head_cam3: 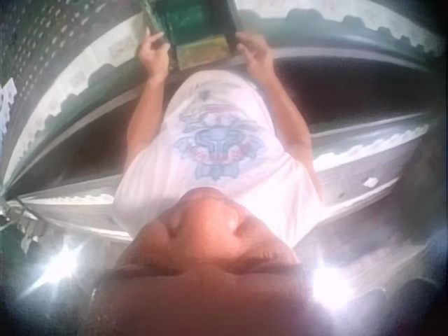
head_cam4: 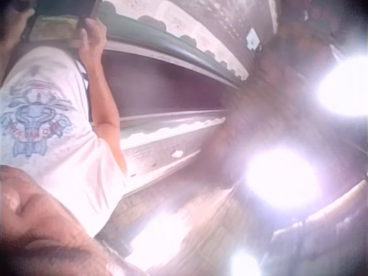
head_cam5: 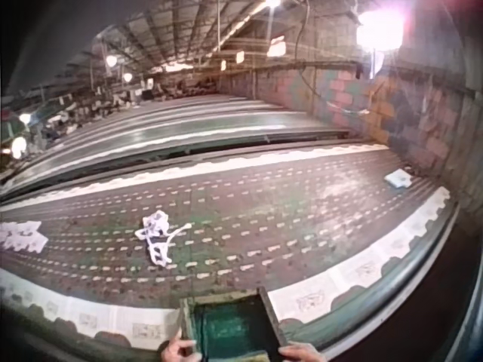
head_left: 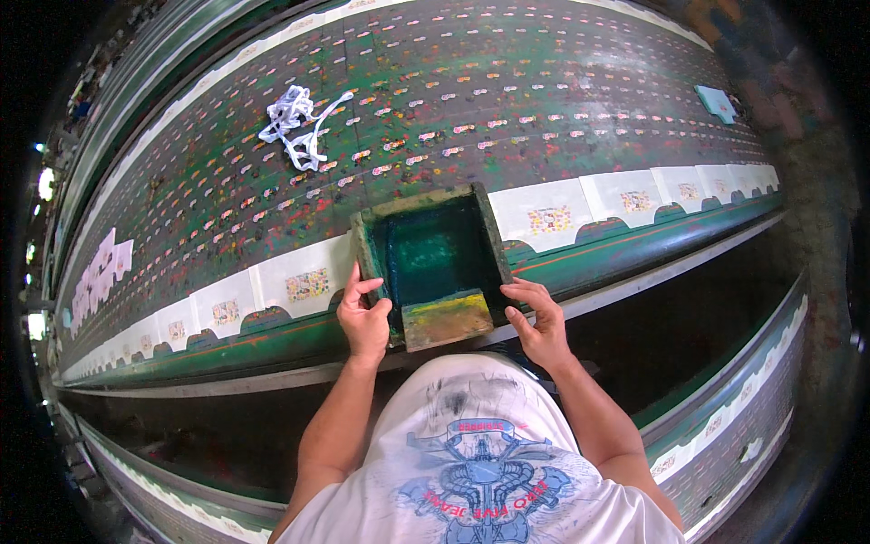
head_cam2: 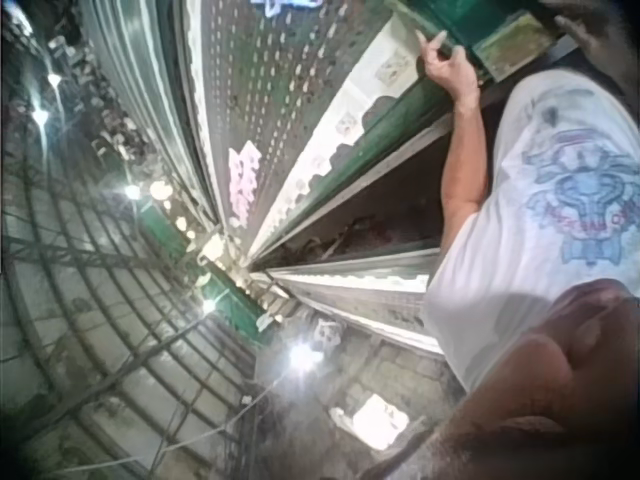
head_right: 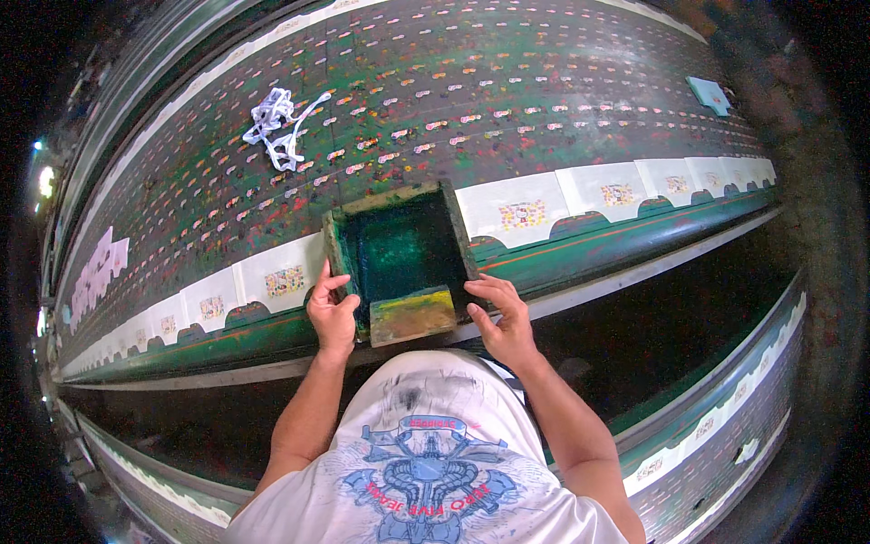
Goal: The person holds a screen printing frame and repeatedly uses a squeegee to spread green ink across the mesh. The person moves the frame along a conveyor belt where printed fabric pieces are visible. The person occasionally adjusts the frame and continues the ink spreading motion.
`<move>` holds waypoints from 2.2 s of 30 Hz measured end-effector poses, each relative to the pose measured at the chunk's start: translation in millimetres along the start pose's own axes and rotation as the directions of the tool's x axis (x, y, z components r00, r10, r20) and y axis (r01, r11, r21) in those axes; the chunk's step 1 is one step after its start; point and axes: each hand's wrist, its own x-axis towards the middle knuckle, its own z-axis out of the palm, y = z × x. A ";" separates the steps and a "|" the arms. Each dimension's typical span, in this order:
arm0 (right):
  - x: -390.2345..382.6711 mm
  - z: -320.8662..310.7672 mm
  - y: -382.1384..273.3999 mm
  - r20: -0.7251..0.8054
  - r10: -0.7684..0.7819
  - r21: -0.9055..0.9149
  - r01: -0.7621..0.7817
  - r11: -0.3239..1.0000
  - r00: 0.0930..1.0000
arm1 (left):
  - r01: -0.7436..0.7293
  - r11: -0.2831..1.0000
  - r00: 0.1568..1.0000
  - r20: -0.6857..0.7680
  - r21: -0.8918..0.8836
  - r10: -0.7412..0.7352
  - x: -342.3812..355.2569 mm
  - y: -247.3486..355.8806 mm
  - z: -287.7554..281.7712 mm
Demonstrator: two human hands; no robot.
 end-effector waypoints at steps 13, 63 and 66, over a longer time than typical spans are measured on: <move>45.0 15.1 -51.6 0.548 -0.419 -0.268 0.626 0.732 0.724 | 0.066 0.998 0.998 -0.002 -0.006 -0.066 -2.1 7.4 -0.3; 17.0 -17.6 -29.8 0.038 -0.084 -0.382 0.093 0.920 0.996 | -0.101 0.980 0.995 0.019 0.170 0.100 -9.5 21.4 25.0; 12.2 -55.0 -1.8 -0.053 0.133 -0.058 -0.136 0.989 0.990 | -0.108 0.976 0.994 0.034 0.189 0.103 -15.9 26.5 65.7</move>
